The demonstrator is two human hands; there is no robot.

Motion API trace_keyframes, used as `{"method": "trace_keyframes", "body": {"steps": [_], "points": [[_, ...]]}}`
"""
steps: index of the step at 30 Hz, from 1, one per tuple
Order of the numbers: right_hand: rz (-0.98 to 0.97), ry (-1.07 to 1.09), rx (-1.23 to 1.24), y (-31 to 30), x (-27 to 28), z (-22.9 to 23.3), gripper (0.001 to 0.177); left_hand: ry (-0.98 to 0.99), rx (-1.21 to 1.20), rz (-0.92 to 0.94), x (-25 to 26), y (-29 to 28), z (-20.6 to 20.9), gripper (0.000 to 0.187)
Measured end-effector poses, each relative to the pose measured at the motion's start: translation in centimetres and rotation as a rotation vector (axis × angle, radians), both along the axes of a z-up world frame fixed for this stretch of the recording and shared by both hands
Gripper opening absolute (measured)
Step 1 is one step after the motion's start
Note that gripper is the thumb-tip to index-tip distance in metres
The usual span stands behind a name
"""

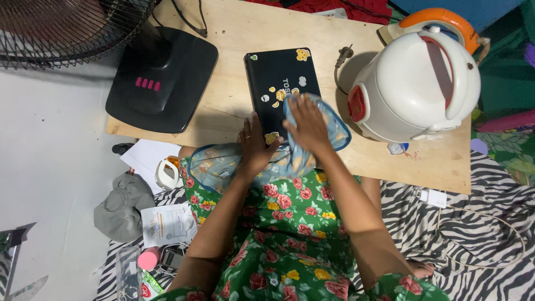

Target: The person wipes the base of a standing fan with a cloth, then cleans the exterior and interior surfaces of a laptop. The person uses a patterned cloth to wipe the fan base and the laptop lid, keyboard, and screen.

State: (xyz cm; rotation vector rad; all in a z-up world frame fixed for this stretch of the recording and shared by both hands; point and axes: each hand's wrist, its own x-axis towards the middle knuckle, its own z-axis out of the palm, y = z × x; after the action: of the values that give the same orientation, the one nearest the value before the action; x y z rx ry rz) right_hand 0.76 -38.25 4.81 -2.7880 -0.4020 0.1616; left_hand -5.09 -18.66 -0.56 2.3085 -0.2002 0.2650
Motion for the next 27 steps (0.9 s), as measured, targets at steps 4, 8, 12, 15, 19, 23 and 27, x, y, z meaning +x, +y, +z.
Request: {"method": "trace_keyframes", "body": {"steps": [4,8,12,15,19,23,27], "points": [[-0.013,-0.138,-0.077,-0.3,8.6,-1.8,0.071,-0.046,0.058,-0.005,0.3,0.1,-1.3,0.104],[-0.073,-0.119,-0.071,2.1,14.7,-2.0,0.068,-0.086,0.114,0.009,0.6,0.2,-2.2,0.097],[0.1,-0.172,-0.074,5.4,13.8,-2.0,0.072,-0.083,0.09,-0.002,0.7,0.9,-1.8,0.095],[0.329,-0.26,-0.05,6.3,7.7,-1.2,0.066,-0.046,0.025,-0.044,0.8,1.7,-1.7,0.101],[0.368,-0.135,0.081,2.4,-2.2,0.6,0.045,-0.018,0.028,-0.047,1.3,1.8,-3.5,0.101],[0.213,-0.188,0.047,-1.3,-2.1,0.0,0.067,-0.051,0.038,-0.028,1.4,1.5,-3.6,0.105],[0.069,-0.204,-0.068,-2.0,7.3,-2.2,0.071,-0.002,-0.04,-0.043,1.2,1.8,-2.3,0.105]]}}
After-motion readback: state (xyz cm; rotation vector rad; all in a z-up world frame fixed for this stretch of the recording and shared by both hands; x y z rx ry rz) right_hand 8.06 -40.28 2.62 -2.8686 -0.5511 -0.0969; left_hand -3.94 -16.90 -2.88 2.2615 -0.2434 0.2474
